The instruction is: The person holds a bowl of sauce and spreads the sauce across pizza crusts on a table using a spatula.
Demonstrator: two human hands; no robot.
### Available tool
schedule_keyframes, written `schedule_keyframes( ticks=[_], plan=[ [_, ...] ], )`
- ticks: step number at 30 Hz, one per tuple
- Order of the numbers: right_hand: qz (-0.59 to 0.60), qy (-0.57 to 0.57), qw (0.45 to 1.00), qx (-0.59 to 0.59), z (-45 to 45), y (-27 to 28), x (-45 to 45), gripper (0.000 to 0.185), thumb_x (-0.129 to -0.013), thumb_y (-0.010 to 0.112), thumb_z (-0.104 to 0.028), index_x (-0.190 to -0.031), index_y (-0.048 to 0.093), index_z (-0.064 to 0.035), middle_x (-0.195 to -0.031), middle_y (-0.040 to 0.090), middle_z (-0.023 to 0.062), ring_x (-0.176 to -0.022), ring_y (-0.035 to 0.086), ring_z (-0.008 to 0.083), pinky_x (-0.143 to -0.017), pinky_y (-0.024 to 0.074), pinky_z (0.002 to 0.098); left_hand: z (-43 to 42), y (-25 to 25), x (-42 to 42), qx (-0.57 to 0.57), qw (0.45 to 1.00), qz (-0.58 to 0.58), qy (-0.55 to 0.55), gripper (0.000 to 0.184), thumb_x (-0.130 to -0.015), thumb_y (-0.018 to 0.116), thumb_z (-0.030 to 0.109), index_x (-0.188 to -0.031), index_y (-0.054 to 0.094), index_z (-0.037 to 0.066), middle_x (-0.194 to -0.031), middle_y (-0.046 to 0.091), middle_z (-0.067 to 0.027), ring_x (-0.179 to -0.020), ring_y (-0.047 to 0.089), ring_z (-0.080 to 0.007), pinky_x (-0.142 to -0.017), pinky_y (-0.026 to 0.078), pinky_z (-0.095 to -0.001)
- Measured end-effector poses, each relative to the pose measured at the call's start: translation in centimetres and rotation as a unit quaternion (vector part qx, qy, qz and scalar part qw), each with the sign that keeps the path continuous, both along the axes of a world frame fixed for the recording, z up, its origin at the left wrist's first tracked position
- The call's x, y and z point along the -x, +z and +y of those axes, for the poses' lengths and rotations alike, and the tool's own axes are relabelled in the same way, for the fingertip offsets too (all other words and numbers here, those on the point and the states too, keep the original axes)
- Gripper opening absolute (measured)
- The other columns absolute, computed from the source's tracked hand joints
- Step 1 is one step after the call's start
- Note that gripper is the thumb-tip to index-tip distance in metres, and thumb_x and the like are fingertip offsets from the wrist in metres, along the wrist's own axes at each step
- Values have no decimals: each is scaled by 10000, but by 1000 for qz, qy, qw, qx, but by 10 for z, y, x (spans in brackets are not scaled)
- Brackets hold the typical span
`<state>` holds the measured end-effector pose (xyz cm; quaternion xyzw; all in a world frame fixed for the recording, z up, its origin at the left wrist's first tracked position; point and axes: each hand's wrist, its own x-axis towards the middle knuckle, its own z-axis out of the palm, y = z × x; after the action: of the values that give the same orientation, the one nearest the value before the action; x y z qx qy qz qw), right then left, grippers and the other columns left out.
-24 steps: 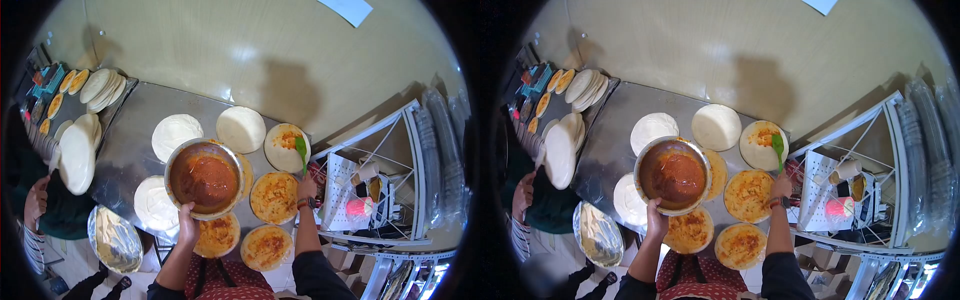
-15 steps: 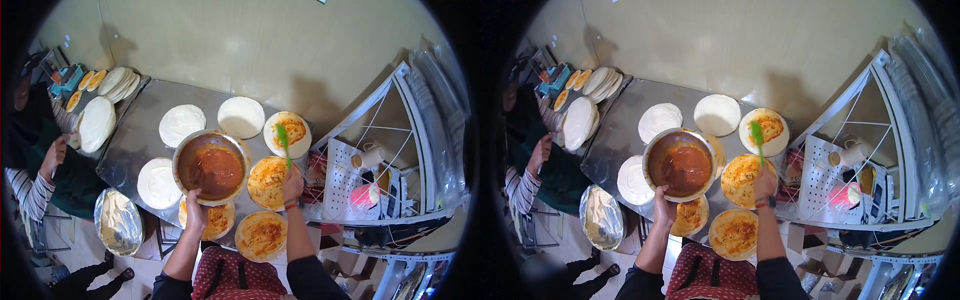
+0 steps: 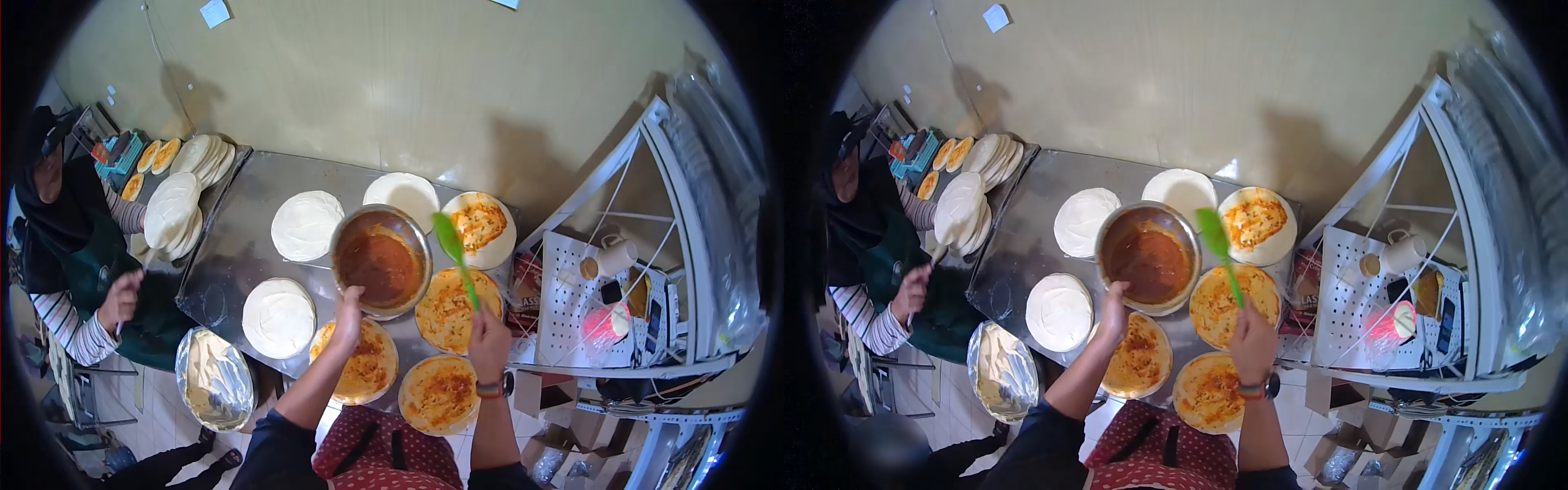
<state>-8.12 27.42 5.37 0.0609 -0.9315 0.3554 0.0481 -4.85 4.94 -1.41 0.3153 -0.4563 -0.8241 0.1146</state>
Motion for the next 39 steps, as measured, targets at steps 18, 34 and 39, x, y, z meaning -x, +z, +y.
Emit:
schedule_keyframes(
  ticks=[18,34,39],
  plan=[
    [-422,-48,676,602,-18,-13,-19,366,-887,383,-349,-1086,473,-56,-543,393,-25,-385,336,54,-373,297,183,-16,2,93,3,971,-35,-237,471,-741,446,238,-1162,331,60,-1088,438,-89,-969,462,-197,-752,418,-308],
    [-81,-81,974,-198,7,-108,22,321,-809,446,-192,-1110,501,-93,-866,579,202,-752,556,360,-633,434,445,-83,21,-6,-131,988,10,-74,444,-765,442,247,-1129,389,-1,-1080,487,-101,-986,494,-224,-870,378,-375],
    [2,-173,954,-243,24,-121,125,306,-819,439,-175,-1115,488,-115,-721,584,181,-609,557,361,-511,427,460,-84,14,-25,-148,989,19,-18,449,-761,468,244,-1129,395,-2,-1106,482,-107,-1036,457,-221,-911,337,-368]
  ],
)
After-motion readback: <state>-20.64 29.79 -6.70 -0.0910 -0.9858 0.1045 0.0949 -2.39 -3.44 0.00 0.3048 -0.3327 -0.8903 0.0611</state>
